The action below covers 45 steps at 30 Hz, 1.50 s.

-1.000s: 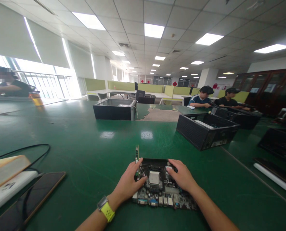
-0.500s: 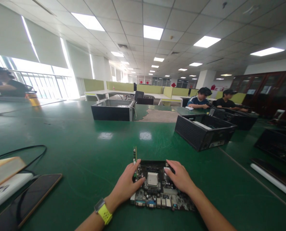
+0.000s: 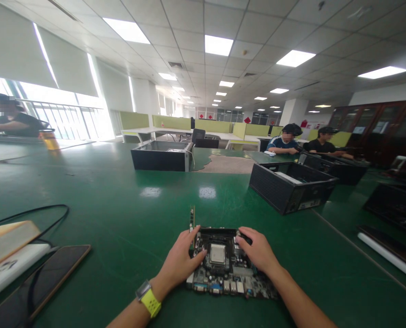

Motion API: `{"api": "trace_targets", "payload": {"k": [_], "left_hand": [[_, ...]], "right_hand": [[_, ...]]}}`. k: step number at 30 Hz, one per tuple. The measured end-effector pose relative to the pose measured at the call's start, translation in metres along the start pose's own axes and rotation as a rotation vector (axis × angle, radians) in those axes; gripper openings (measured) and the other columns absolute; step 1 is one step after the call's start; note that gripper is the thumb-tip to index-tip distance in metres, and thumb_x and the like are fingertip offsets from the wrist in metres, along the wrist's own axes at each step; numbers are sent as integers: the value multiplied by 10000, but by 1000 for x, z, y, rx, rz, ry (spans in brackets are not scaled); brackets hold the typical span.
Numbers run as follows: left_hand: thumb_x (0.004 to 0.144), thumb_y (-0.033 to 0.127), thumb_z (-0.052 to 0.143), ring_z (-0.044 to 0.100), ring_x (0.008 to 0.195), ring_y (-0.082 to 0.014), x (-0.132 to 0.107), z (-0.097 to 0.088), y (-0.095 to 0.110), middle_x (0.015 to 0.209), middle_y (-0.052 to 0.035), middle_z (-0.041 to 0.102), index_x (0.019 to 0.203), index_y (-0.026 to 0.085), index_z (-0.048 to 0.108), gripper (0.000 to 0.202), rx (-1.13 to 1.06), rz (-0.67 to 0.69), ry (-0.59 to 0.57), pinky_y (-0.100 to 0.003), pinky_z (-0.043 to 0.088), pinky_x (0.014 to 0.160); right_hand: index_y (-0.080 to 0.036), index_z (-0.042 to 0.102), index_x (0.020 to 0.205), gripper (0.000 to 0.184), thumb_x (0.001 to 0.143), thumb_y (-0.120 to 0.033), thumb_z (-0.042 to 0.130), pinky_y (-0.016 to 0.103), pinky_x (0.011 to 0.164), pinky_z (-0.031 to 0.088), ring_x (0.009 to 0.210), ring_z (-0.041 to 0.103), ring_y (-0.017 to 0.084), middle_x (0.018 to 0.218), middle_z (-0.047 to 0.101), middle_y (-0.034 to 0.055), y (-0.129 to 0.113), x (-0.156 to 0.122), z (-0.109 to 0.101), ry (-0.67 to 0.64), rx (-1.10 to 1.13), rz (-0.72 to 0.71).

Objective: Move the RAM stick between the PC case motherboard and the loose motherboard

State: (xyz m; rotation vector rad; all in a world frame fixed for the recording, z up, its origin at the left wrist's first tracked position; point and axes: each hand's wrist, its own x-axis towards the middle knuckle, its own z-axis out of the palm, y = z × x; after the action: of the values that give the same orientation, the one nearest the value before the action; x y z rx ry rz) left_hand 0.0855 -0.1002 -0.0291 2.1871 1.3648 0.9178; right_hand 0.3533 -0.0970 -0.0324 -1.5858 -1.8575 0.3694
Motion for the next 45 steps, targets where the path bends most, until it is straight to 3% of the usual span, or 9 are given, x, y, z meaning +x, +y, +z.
{"api": "trace_targets", "payload": {"k": [16,45], "left_hand": [[773,317,552,409,1223,-251,0,-3,5,1332,-111,442,1396,202,309,679,-63,33,-50,-422,290,1057],[782,345,546,421,1208,-259,0,-1,0,1316,-120,446,1401,200,293,685,-59,-3,-65,-430,308,1042]], "right_hand": [[-130,587,1179,476,792,-395,503,361,1018,334,1142,494,216,1214,580,99,-2,-1,-1,-13,-23,-23],[-135,584,1180,470,798,-394,499,356,995,345,1121,497,217,1199,585,107,-4,-2,-1,-17,-34,-41]]}}
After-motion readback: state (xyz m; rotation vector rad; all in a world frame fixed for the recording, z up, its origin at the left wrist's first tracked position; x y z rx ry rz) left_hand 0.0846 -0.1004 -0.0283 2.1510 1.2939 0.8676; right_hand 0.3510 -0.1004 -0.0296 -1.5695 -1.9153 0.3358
